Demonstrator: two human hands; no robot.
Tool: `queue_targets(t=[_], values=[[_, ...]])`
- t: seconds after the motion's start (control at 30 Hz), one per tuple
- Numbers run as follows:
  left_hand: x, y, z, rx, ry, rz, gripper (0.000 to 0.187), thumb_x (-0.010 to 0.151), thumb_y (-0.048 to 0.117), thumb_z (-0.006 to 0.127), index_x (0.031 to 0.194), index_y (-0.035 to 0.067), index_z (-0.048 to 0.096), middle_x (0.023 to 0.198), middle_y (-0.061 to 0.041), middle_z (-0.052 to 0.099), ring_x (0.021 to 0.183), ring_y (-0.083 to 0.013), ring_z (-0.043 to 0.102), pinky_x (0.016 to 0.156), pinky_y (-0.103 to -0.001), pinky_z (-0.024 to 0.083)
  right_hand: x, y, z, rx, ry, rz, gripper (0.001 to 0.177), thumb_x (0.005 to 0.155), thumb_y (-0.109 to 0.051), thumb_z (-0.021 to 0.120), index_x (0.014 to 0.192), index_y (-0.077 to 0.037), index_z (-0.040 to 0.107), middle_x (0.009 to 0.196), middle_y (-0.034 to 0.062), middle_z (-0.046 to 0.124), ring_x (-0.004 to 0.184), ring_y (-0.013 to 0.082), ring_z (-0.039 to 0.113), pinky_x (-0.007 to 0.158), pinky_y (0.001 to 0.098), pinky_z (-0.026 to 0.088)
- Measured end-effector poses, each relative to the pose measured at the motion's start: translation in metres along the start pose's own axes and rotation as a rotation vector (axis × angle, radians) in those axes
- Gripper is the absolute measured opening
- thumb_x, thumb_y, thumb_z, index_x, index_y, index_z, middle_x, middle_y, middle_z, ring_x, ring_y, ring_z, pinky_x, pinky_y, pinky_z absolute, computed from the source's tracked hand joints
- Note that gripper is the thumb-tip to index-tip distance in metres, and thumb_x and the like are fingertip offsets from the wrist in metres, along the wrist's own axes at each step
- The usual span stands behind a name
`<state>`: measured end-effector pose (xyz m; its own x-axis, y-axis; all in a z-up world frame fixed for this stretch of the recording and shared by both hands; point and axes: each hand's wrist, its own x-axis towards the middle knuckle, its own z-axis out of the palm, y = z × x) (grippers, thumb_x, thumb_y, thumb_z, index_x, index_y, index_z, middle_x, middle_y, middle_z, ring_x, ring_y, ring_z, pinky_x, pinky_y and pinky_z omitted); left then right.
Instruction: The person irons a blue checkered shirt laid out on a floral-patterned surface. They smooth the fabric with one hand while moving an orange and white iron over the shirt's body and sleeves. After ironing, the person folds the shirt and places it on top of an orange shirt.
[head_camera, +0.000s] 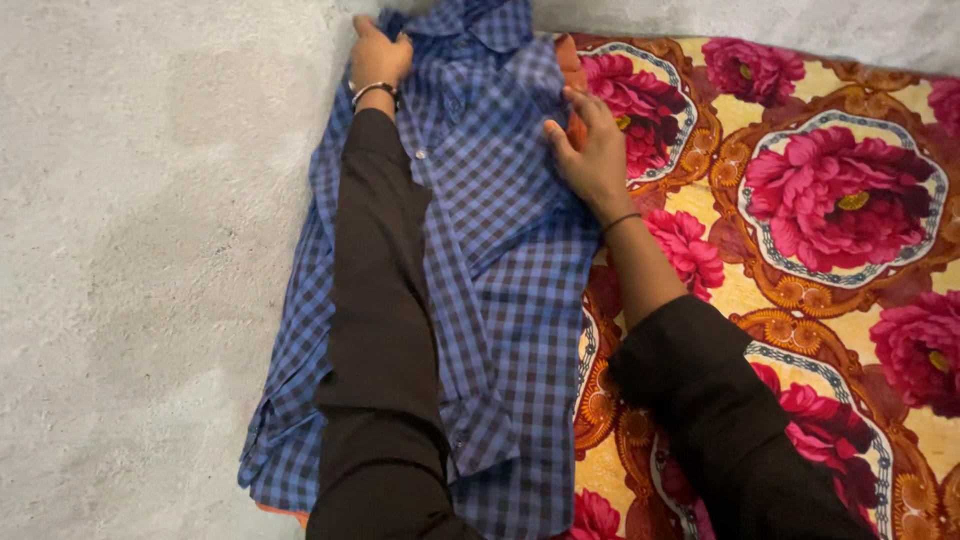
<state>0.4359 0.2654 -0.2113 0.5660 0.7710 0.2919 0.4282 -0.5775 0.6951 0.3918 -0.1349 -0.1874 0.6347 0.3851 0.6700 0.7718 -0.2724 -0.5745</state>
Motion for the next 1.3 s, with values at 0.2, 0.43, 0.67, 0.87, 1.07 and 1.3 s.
queue_targets(t=[0.2,0.43,0.67,0.87,1.07,1.3], values=[[-0.103,0.042,-0.024,0.191,-0.226,0.241,0.080,0.101,0.063,0.046,0.165,0.022,0.019,0.166,-0.030,0.019,0.151,-0.0564,0.014,0.119,-0.071,0.006,0.000,-0.029,0.003,-0.249,-0.072,-0.090,0.045,0.105,-0.033,0.067,0.141,-0.007,0.062,0.152,0.0139,0.056,0.143,0.0281,0.050,0.117,0.0532,0.031],[-0.167,0.039,-0.055,0.337,-0.355,0.332,0.072,0.098,0.063,0.039,0.158,0.025,0.033,0.169,-0.015,0.023,0.154,-0.0483,0.012,0.117,-0.075,0.003,-0.015,-0.025,0.019,-0.442,-0.428,0.146,0.064,0.104,-0.054,0.041,0.155,-0.015,0.043,0.162,0.0056,0.040,0.150,0.0278,0.033,0.115,0.0727,0.010],[-0.266,0.071,-0.081,0.409,-0.181,0.507,0.078,0.103,0.064,0.042,0.160,0.011,0.037,0.166,-0.024,0.027,0.152,-0.0522,0.016,0.117,-0.075,0.002,-0.016,-0.014,0.022,-0.446,-0.454,0.157,0.068,0.104,-0.059,0.035,0.158,-0.018,0.039,0.165,0.0034,0.036,0.153,0.0268,0.029,0.118,0.0720,0.009],[-0.389,0.050,-0.150,0.341,-0.215,0.583,0.070,0.097,0.060,0.050,0.153,0.017,0.048,0.163,-0.020,0.035,0.153,-0.0455,0.022,0.117,-0.074,0.007,-0.018,-0.011,0.027,-0.462,-0.434,0.147,0.068,0.102,-0.060,0.037,0.157,-0.019,0.040,0.164,0.0025,0.037,0.151,0.0259,0.031,0.118,0.0706,0.010],[-0.389,0.044,-0.140,0.373,-0.151,0.561,0.069,0.096,0.061,0.052,0.151,0.021,0.050,0.161,-0.015,0.041,0.151,-0.0411,0.028,0.118,-0.073,0.012,-0.032,-0.024,0.011,-0.383,-0.150,0.004,0.045,0.107,-0.041,0.051,0.141,-0.014,0.059,0.151,0.0082,0.057,0.142,0.0266,0.049,0.119,0.0602,0.030],[-0.381,0.031,-0.120,0.393,-0.141,0.569,0.069,0.097,0.063,0.047,0.155,0.024,0.047,0.162,-0.012,0.039,0.151,-0.0407,0.027,0.118,-0.072,0.012,-0.100,-0.007,-0.126,-0.374,0.000,-0.120,0.053,0.106,-0.030,0.064,0.150,-0.002,0.055,0.143,0.0252,0.057,0.124,0.0408,0.057,0.104,0.0548,0.046]])
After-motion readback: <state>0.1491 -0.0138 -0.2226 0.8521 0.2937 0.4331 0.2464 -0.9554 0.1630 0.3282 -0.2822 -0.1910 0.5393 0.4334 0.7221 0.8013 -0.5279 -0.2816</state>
